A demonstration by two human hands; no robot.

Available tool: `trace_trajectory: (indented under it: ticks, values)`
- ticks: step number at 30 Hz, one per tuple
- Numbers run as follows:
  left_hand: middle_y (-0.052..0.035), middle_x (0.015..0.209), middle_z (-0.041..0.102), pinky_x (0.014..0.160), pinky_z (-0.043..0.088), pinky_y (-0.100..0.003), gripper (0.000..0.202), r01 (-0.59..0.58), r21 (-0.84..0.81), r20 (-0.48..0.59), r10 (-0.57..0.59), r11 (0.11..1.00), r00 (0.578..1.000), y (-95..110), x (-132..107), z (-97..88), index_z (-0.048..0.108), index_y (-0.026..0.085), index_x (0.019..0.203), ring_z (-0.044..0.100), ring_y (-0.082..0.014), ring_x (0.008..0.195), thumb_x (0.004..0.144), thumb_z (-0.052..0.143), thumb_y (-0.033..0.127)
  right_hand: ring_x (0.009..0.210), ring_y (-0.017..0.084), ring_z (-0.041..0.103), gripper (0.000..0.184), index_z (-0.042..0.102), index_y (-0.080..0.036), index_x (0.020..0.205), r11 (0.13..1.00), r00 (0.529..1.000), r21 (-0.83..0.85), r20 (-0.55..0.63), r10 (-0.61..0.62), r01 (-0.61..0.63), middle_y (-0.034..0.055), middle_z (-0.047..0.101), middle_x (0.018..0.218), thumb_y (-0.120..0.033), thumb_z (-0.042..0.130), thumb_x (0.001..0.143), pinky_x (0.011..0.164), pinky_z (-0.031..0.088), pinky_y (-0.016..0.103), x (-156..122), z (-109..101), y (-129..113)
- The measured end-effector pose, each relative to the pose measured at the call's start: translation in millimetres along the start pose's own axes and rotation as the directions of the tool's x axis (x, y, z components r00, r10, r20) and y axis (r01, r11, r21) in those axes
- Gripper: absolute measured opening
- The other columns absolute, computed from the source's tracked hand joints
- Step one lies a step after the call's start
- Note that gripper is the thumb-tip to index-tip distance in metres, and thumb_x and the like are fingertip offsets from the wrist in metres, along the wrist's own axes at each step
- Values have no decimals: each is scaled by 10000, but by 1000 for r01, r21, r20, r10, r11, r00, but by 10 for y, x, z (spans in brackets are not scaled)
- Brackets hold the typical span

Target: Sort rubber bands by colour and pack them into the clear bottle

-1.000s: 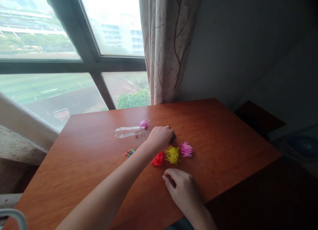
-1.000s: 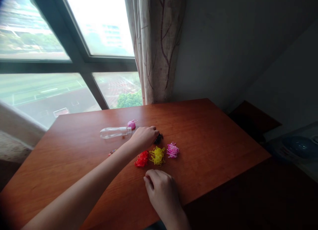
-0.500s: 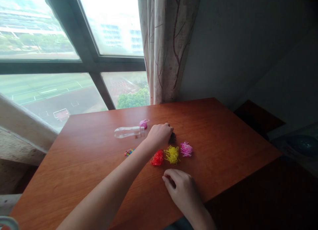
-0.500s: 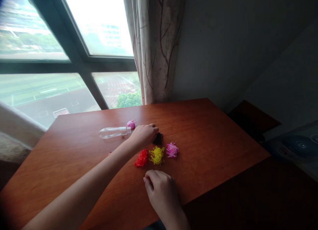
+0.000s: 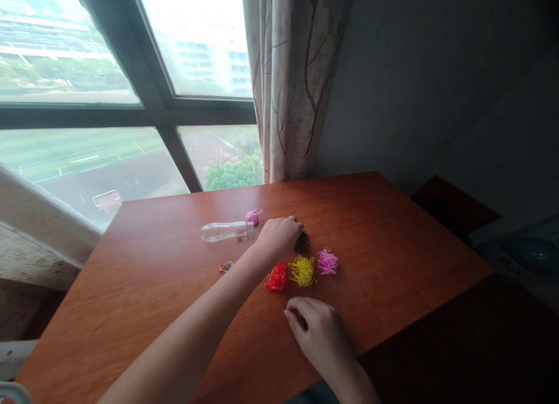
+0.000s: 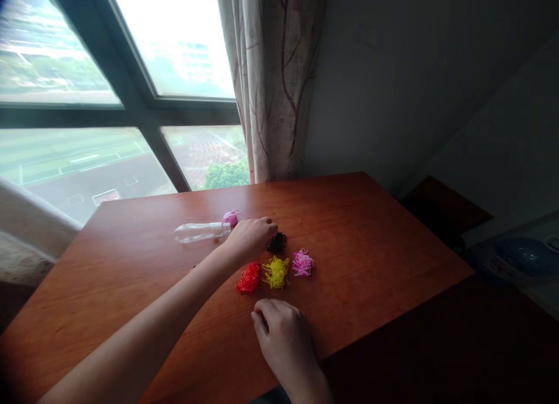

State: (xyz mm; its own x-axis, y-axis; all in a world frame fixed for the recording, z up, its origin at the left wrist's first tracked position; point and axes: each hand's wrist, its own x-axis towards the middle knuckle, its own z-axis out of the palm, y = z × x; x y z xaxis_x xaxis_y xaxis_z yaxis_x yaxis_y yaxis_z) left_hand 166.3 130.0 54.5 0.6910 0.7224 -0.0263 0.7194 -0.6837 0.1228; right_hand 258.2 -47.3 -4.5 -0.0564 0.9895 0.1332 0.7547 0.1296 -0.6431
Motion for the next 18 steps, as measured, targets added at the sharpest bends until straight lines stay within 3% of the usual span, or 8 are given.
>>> trace_trajectory:
  ticks: [7, 12, 14, 18]
  values:
    - [-95, 989, 691, 681, 474, -308, 187, 53, -46, -62, -56, 998, 997, -147, -241, -122, 686, 205, 967, 680, -227, 822, 877, 523, 197, 695, 151, 625, 146, 621, -223, 803, 1000, 1000, -2, 15, -8, 8, -19, 677, 761, -124, 558, 891, 649, 365, 253, 13, 26, -21]
    - [-64, 962, 698, 639, 440, -275, 188, 144, -91, -108, -153, 985, 982, -406, -741, -132, 676, 214, 912, 656, -195, 755, 897, 497, 267, 690, 150, 621, 149, 613, -226, 798, 999, 998, -24, 43, -46, 47, -21, 671, 748, -125, 555, 891, 639, 354, 252, 42, 89, -83]
    - [-42, 941, 705, 618, 422, -260, 188, 190, -168, -154, -217, 967, 964, -519, -972, -86, 672, 227, 868, 644, -186, 737, 889, 495, 287, 686, 150, 618, 145, 604, -227, 793, 997, 996, -36, 61, -64, 66, -22, 668, 743, -128, 562, 889, 635, 349, 252, 62, 123, -127]
    - [-1, 872, 704, 602, 409, -240, 170, 263, -285, -144, -312, 922, 939, -672, -1393, 57, 664, 246, 891, 609, -155, 666, 880, 508, 313, 702, 152, 629, 133, 594, -229, 785, 994, 992, -60, 86, -90, 95, -25, 680, 753, -141, 584, 884, 632, 347, 248, 109, 219, -231]
